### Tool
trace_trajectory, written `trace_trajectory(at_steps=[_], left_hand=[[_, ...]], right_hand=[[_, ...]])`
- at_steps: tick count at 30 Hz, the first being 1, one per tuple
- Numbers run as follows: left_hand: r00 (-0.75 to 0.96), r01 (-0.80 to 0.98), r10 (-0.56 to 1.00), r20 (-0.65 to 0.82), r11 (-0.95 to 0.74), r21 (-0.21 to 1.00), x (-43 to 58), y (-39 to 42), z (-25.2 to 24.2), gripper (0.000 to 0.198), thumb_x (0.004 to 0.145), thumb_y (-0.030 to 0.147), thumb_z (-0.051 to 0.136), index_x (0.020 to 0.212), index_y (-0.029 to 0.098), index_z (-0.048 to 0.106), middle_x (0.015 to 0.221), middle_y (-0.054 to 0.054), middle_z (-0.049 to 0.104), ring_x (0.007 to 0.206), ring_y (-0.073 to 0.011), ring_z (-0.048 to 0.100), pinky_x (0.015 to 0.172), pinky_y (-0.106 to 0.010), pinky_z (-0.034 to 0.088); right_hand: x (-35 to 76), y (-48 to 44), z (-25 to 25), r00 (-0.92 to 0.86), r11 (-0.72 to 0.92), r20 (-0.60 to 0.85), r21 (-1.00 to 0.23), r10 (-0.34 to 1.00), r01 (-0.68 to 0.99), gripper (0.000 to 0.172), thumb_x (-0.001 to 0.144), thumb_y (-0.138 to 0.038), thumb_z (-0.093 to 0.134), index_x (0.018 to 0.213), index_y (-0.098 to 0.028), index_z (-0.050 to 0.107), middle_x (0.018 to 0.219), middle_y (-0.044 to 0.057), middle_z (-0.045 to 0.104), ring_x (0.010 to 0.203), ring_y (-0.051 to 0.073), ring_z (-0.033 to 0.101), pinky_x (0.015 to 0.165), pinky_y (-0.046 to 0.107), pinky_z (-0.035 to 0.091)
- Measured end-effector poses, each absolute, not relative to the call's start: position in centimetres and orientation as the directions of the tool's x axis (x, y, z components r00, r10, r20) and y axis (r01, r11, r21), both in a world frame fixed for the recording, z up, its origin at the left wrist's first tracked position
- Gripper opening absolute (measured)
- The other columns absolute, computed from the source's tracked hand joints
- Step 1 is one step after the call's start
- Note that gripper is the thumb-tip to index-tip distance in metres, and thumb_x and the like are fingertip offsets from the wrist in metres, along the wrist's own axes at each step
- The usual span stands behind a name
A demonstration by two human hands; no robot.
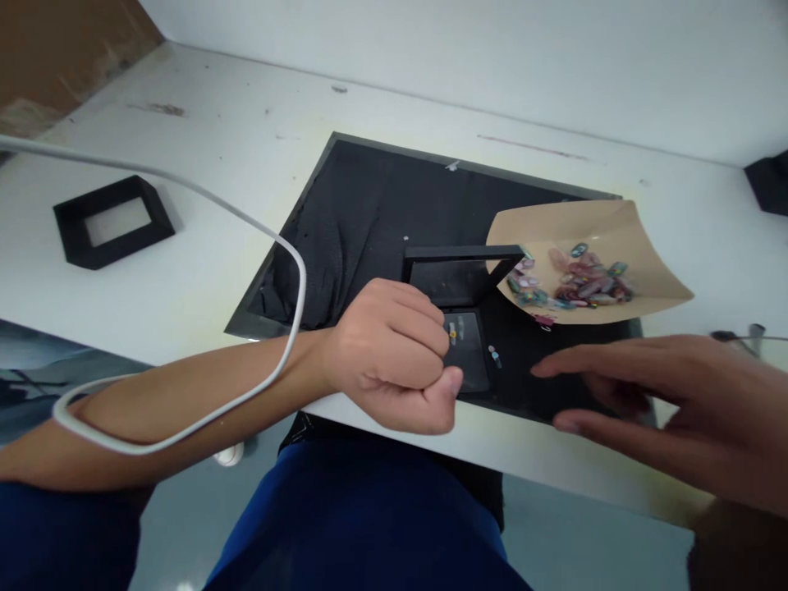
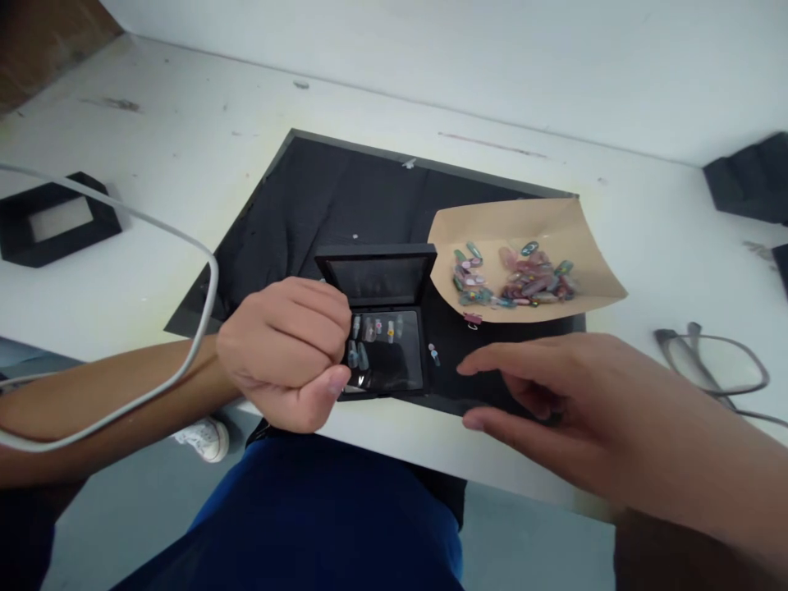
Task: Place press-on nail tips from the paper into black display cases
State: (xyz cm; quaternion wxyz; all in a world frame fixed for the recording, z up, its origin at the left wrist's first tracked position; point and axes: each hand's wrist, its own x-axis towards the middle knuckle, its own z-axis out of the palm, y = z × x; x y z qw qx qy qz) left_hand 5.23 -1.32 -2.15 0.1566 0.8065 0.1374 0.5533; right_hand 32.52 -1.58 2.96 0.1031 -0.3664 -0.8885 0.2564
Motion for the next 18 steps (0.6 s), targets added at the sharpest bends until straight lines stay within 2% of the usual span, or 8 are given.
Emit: trace_trajectory(at_steps=[1,3,5,7,10,14,18], left_hand=[[0.355,0.051,0.400,0.845,-0.911,0.410,5.3,-1.3,-2.2,0.043,0.071,0.007,0.054,0.046,0.020,0.022,0.037,0.007,0.030,0.033,-0.0094,0.031,0.042,-0.034,0.021],[0.385,0.063,0.405,0.829,-0.908,0.414,5.3,-1.2,-2.1,0.042,0.069,0.006,0.055,0.047,0.020,0.023,0.037,0.007,0.031,0.033,-0.0094,0.031,0.041,-0.034,0.022],[0.429,0.073,0.396,0.812,-0.911,0.406,5.2,-1.1,-1.9,0.041,0.068,0.006,0.056,0.048,0.020,0.024,0.038,0.007,0.034,0.034,-0.0095,0.033,0.041,-0.033,0.024],[0.447,0.078,0.387,0.806,-0.915,0.396,5.2,-1.0,-1.7,0.039,0.068,0.007,0.056,0.049,0.020,0.025,0.039,0.007,0.035,0.034,-0.0095,0.034,0.040,-0.032,0.025],[0.461,0.083,0.392,0.796,-0.912,0.401,5.2,-1.0,-1.6,0.037,0.068,0.007,0.056,0.050,0.021,0.026,0.039,0.007,0.034,0.033,-0.0095,0.033,0.039,-0.032,0.026],[0.448,0.088,0.403,0.798,-0.908,0.409,5.3,-1.1,-1.6,0.037,0.068,0.008,0.056,0.049,0.020,0.026,0.038,0.008,0.034,0.033,-0.0095,0.032,0.038,-0.032,0.026],[0.468,0.098,0.404,0.786,-0.907,0.409,5.2,-1.2,-1.5,0.037,0.066,0.007,0.057,0.047,0.020,0.028,0.038,0.007,0.035,0.034,-0.0089,0.033,0.039,-0.032,0.026]], right_hand=[[33.0,-1.4,2.6,-0.723,0.617,-0.042,-0.489,0.690,0.617,0.022,0.084,-0.036,0.075,0.106,-0.030,0.074,0.048,-0.005,0.053,0.032,0.011,0.044,0.032,0.029,0.031],[33.5,-1.2,1.6,-0.721,0.646,-0.066,-0.393,0.690,0.654,0.032,0.086,-0.032,0.071,0.118,-0.029,0.071,0.053,-0.003,0.059,0.033,0.012,0.046,0.034,0.029,0.033],[33.2,-1.3,0.7,-0.705,0.657,-0.042,-0.329,0.708,0.679,0.042,0.087,-0.030,0.068,0.129,-0.032,0.066,0.069,0.000,0.071,0.043,0.016,0.057,0.042,0.030,0.040],[32.5,-1.5,0.1,-0.721,0.678,-0.040,-0.305,0.692,0.668,0.046,0.090,-0.029,0.064,0.135,-0.037,0.061,0.089,0.000,0.077,0.061,0.020,0.069,0.053,0.031,0.047],[31.5,-1.7,-0.3,-0.739,0.711,-0.013,-0.261,0.674,0.653,0.036,0.093,-0.028,0.061,0.127,-0.035,0.065,0.103,0.002,0.079,0.077,0.024,0.073,0.058,0.033,0.047],[31.2,-1.4,-0.5,-0.737,0.718,-0.007,-0.223,0.675,0.660,0.020,0.093,-0.029,0.059,0.110,-0.027,0.072,0.093,0.004,0.079,0.073,0.024,0.072,0.055,0.033,0.044],[31.2,-1.1,-0.8,-0.740,0.715,0.002,-0.260,0.673,0.650,0.021,0.094,-0.030,0.062,0.111,-0.029,0.072,0.092,0.003,0.078,0.081,0.026,0.073,0.061,0.033,0.045]])
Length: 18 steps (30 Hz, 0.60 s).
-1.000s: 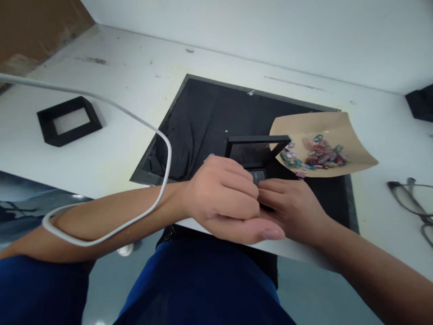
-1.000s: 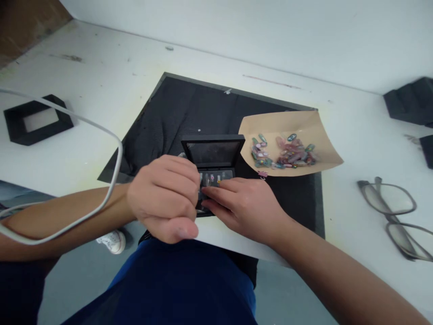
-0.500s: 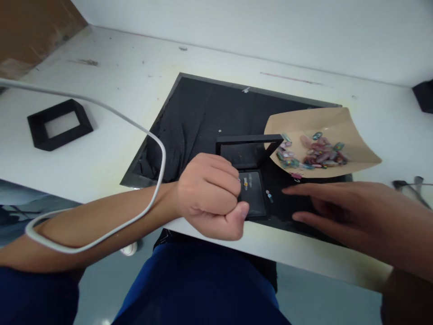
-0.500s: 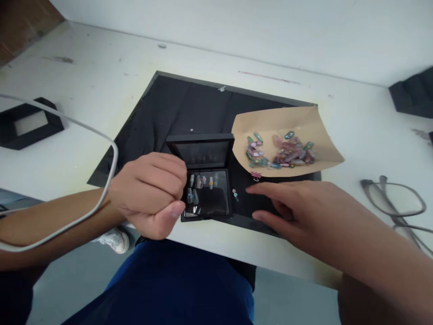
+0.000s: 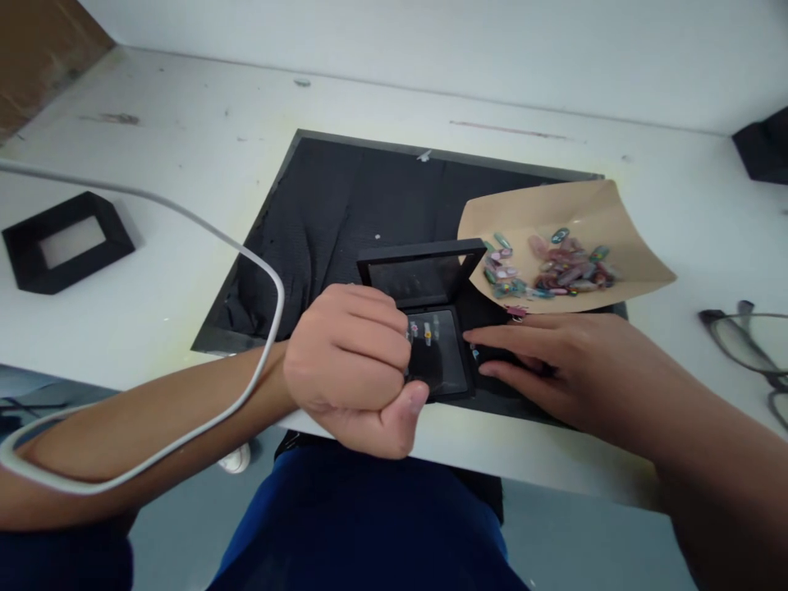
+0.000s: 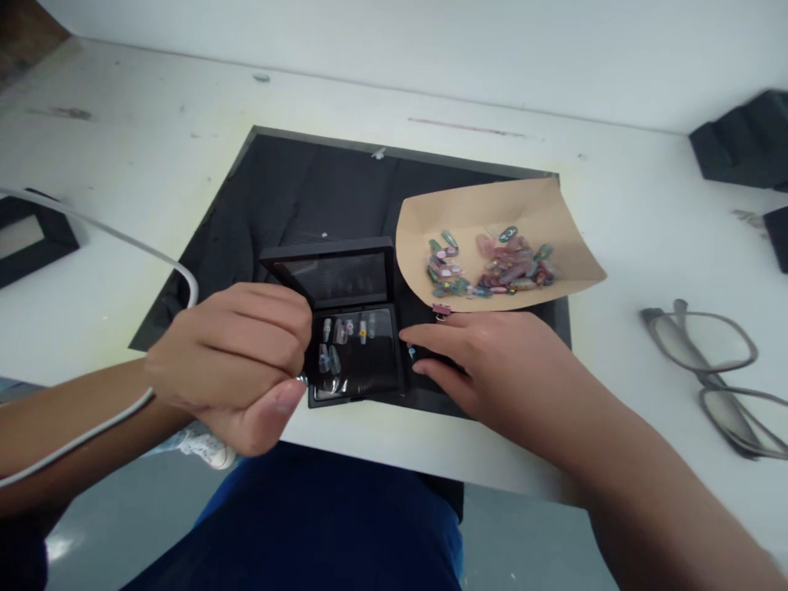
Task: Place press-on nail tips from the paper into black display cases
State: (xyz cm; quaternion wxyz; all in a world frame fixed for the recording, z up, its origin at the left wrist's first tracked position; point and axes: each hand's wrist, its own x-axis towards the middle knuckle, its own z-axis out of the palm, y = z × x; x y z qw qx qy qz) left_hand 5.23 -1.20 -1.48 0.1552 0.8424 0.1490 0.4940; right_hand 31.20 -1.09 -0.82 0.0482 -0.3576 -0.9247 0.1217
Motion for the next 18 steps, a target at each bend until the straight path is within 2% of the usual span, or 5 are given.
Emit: trace_trajectory(at_steps=[5,9,11,18], left_hand=[[0.444,0.089,0.387,0.808,-0.917,0.390,5.2,-1.1,-1.6,0.039,0.068,0.008,0.057,0.045,0.019,0.027,0.038,0.007,0.034,0.034,-0.0087,0.031,0.039,-0.032,0.025],[0.408,0.089,0.376,0.832,-0.923,0.374,5.4,-1.2,-1.7,0.039,0.067,0.008,0.057,0.045,0.019,0.027,0.038,0.007,0.033,0.033,-0.0087,0.030,0.039,-0.032,0.024],[0.408,0.092,0.383,0.829,-0.920,0.380,5.4,-1.2,-1.7,0.039,0.067,0.008,0.057,0.045,0.019,0.028,0.038,0.007,0.034,0.033,-0.0086,0.031,0.039,-0.032,0.024],[0.398,0.107,0.405,0.823,-0.912,0.396,5.4,-1.6,-1.7,0.039,0.068,0.008,0.055,0.045,0.019,0.026,0.036,0.007,0.033,0.033,-0.0091,0.031,0.040,-0.033,0.024]], right_hand=[[30.6,-0.7,-0.9,-0.745,0.700,0.004,-0.344,0.668,0.626,0.015,0.095,-0.029,0.061,0.101,-0.027,0.074,0.090,0.002,0.078,0.078,0.023,0.072,0.064,0.032,0.046],[30.1,-0.4,-0.7,-0.717,0.654,-0.039,-0.377,0.696,0.656,0.011,0.092,-0.028,0.063,0.084,-0.024,0.070,0.072,0.002,0.071,0.067,0.020,0.066,0.057,0.030,0.040],[30.1,-0.5,-0.6,-0.707,0.639,-0.078,-0.368,0.703,0.676,0.014,0.092,-0.028,0.062,0.079,-0.023,0.067,0.068,0.001,0.067,0.062,0.019,0.062,0.055,0.029,0.037],[30.2,-1.4,-0.5,-0.699,0.660,-0.132,-0.248,0.702,0.709,0.011,0.098,-0.025,0.052,0.091,-0.023,0.060,0.082,0.002,0.067,0.072,0.022,0.066,0.060,0.032,0.037]])
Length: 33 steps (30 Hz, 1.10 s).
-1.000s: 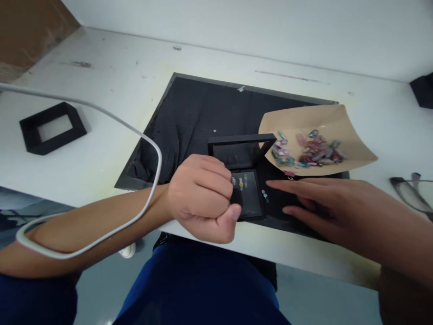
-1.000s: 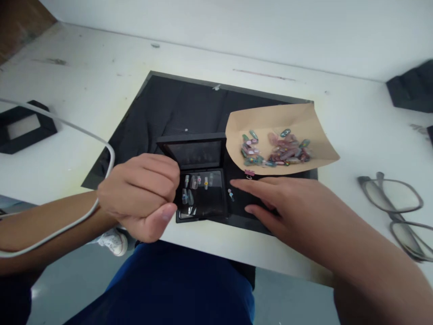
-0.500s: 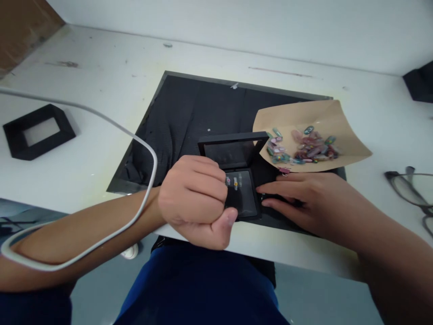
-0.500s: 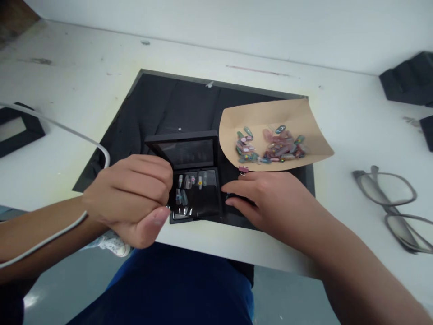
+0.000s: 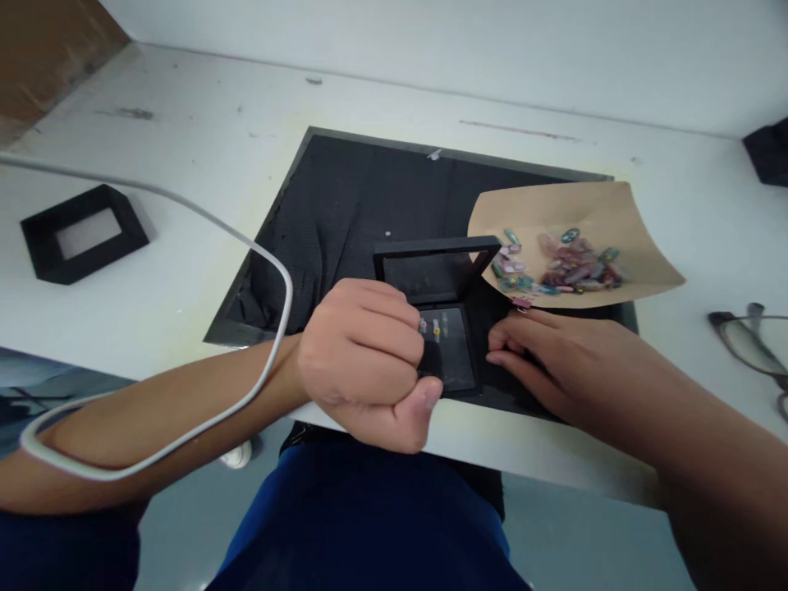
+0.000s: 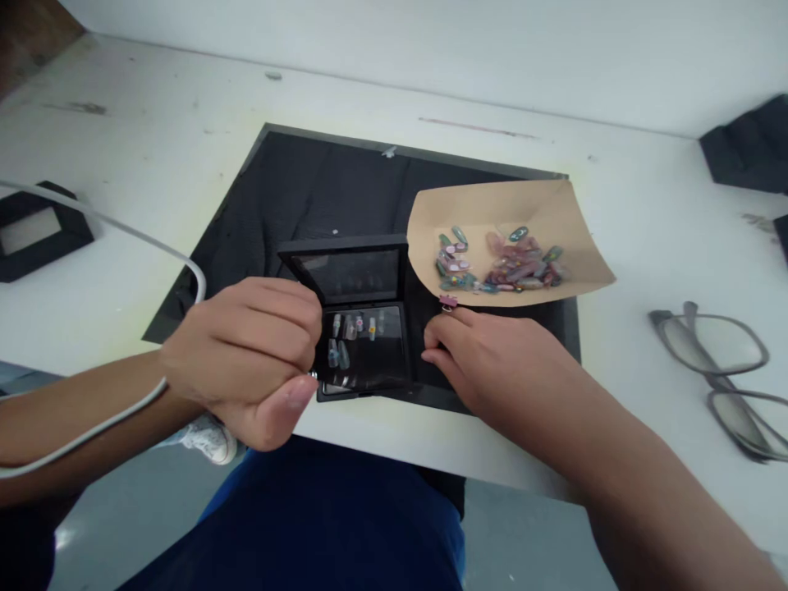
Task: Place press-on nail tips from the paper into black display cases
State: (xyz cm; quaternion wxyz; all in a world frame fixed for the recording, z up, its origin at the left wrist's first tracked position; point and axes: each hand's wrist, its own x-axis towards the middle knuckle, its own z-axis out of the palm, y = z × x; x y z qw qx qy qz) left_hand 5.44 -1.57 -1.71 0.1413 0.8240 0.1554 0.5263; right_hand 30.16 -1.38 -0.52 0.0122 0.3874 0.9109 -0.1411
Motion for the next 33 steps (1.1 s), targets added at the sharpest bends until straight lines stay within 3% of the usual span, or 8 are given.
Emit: trace_trajectory(at_steps=[12,18,25,33], left_hand=[[0.442,0.135,0.398,0.804,-0.916,0.379,5.3,-1.5,-1.5,0.039,0.076,0.011,0.052,0.047,0.020,0.026,0.037,0.007,0.033,0.033,-0.0098,0.034,0.041,-0.033,0.026],[0.514,0.060,0.417,0.750,-0.889,0.453,5.1,-1.5,-1.3,0.038,0.082,0.012,0.049,0.047,0.021,0.036,0.038,0.004,0.043,0.036,-0.0109,0.038,0.043,-0.033,0.028],[0.557,0.058,0.425,0.714,-0.877,0.476,4.9,-1.6,-1.0,0.039,0.083,0.013,0.049,0.047,0.021,0.037,0.038,0.003,0.045,0.036,-0.0111,0.039,0.043,-0.033,0.031],[0.545,0.069,0.425,0.722,-0.882,0.467,5.2,-1.8,-1.0,0.039,0.080,0.013,0.050,0.046,0.021,0.034,0.036,0.004,0.041,0.035,-0.0110,0.035,0.043,-0.034,0.028]], right_hand=[[30.6,-1.9,-1.5,-0.702,0.692,-0.126,-0.118,0.701,0.712,0.016,0.103,-0.030,0.043,0.098,-0.022,0.055,0.080,0.002,0.065,0.065,0.022,0.064,0.054,0.032,0.025],[30.6,-2.2,-1.4,-0.679,0.679,-0.093,-0.032,0.729,0.733,0.018,0.103,-0.032,0.044,0.095,-0.021,0.056,0.073,0.002,0.065,0.058,0.022,0.061,0.052,0.031,0.021],[30.5,-1.7,-0.7,-0.671,0.661,-0.134,-0.119,0.729,0.741,0.015,0.099,-0.030,0.048,0.093,-0.021,0.058,0.072,0.002,0.066,0.058,0.020,0.062,0.053,0.030,0.027],[31.5,-1.1,-0.2,-0.598,0.575,-0.182,-0.167,0.780,0.801,0.017,0.096,-0.040,0.055,0.094,-0.024,0.061,0.070,0.001,0.064,0.056,0.019,0.056,0.054,0.029,0.032]])
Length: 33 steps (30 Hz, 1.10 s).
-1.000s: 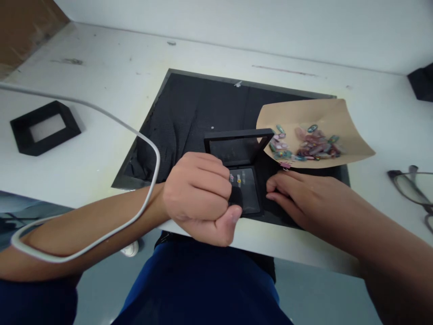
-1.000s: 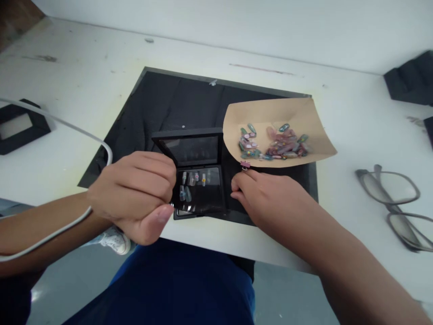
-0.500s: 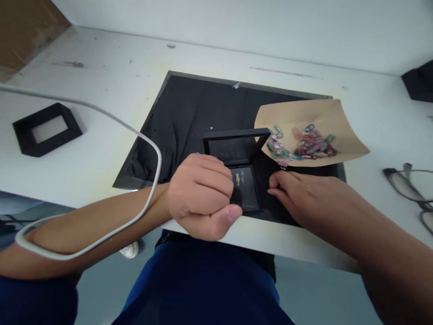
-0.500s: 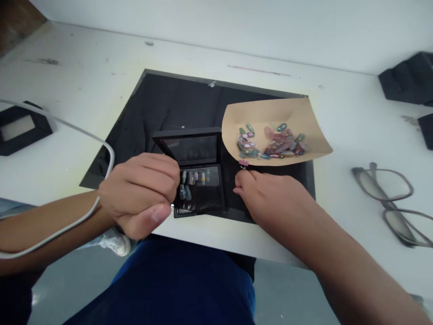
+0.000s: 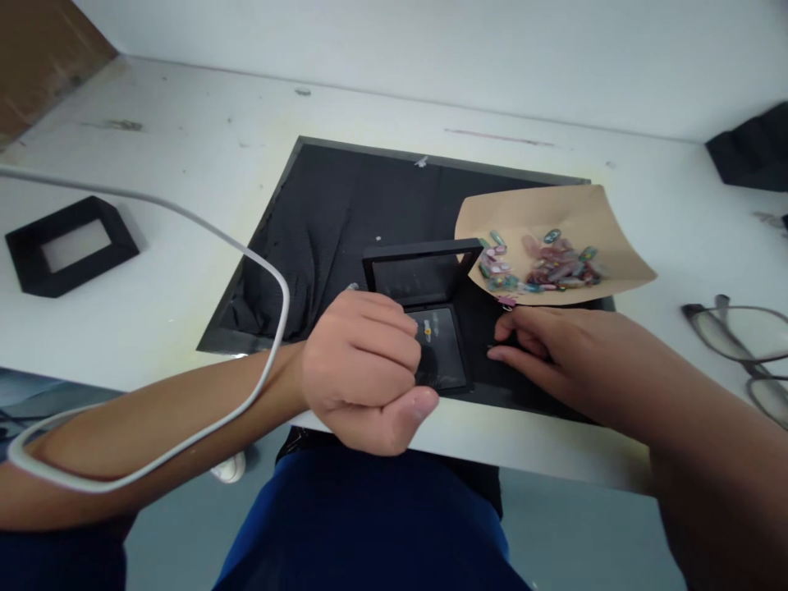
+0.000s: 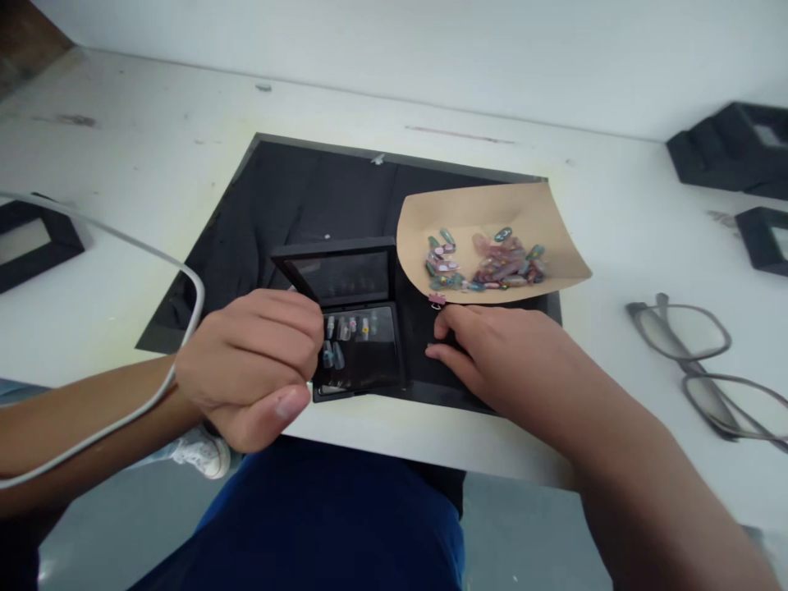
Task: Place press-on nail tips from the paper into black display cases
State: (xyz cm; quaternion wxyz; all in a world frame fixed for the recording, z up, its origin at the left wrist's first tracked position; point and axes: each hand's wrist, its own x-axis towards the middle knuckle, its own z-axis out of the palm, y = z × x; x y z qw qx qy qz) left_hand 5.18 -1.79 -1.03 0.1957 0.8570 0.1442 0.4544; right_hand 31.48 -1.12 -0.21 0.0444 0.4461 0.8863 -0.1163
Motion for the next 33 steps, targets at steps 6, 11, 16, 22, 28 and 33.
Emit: trace_trajectory(at_steps=[6,11,16,22,28,33], left_hand=[[0.569,0.097,0.431,0.700,-0.881,0.464,5.2,-2.3,-0.7,0.036,0.079,0.013,0.050,0.046,0.020,0.037,0.037,0.003,0.041,0.035,-0.0113,0.035,0.043,-0.034,0.028],[0.585,0.106,0.428,0.689,-0.883,0.458,5.2,-2.3,-0.7,0.037,0.082,0.014,0.047,0.047,0.021,0.037,0.037,0.004,0.040,0.035,-0.0117,0.036,0.044,-0.034,0.029],[0.585,0.081,0.418,0.695,-0.883,0.462,5.2,-2.2,-0.8,0.035,0.078,0.014,0.050,0.047,0.021,0.037,0.037,0.004,0.041,0.034,-0.0121,0.036,0.043,-0.035,0.028],[0.597,0.091,0.416,0.685,-0.885,0.457,5.2,-2.0,-0.8,0.033,0.079,0.013,0.050,0.049,0.021,0.037,0.038,0.004,0.042,0.035,-0.0121,0.038,0.043,-0.034,0.029],[0.581,0.059,0.406,0.705,-0.885,0.461,5.2,-1.8,-1.0,0.034,0.079,0.013,0.051,0.049,0.021,0.036,0.038,0.004,0.041,0.035,-0.0119,0.038,0.044,-0.034,0.028],[0.651,0.084,0.395,0.648,-0.886,0.456,5.2,-1.8,-0.9,0.034,0.080,0.013,0.053,0.049,0.021,0.040,0.039,0.003,0.045,0.036,-0.0125,0.040,0.044,-0.034,0.031]], right_hand=[[31.6,-0.9,0.0,-0.563,0.509,-0.283,-0.244,0.777,0.825,0.012,0.094,-0.033,0.055,0.089,-0.027,0.063,0.069,0.000,0.064,0.052,0.018,0.054,0.052,0.029,0.030],[31.5,-1.1,0.1,-0.573,0.503,-0.321,-0.279,0.754,0.818,0.012,0.097,-0.032,0.050,0.094,-0.025,0.059,0.076,0.002,0.067,0.060,0.019,0.059,0.055,0.029,0.034],[31.6,-1.9,0.1,-0.595,0.518,-0.307,-0.300,0.743,0.801,0.009,0.098,-0.026,0.047,0.095,-0.023,0.056,0.081,0.003,0.068,0.069,0.020,0.064,0.059,0.030,0.038],[31.2,-1.9,0.1,-0.590,0.532,-0.281,-0.259,0.757,0.806,0.014,0.099,-0.028,0.045,0.095,-0.022,0.057,0.080,0.004,0.067,0.070,0.021,0.064,0.061,0.031,0.038],[30.8,-1.9,2.7,-0.697,0.135,-0.348,-0.833,0.627,0.537,0.018,0.097,-0.034,0.059,0.083,-0.023,0.053,0.066,-0.004,0.048,0.056,0.011,0.040,0.049,0.025,0.030],[29.8,-3.1,2.8,-0.781,-0.403,-0.174,-0.909,0.599,-0.106,0.018,0.094,-0.037,0.067,0.085,-0.025,0.057,0.064,-0.006,0.040,0.052,0.009,0.030,0.045,0.023,0.023]])
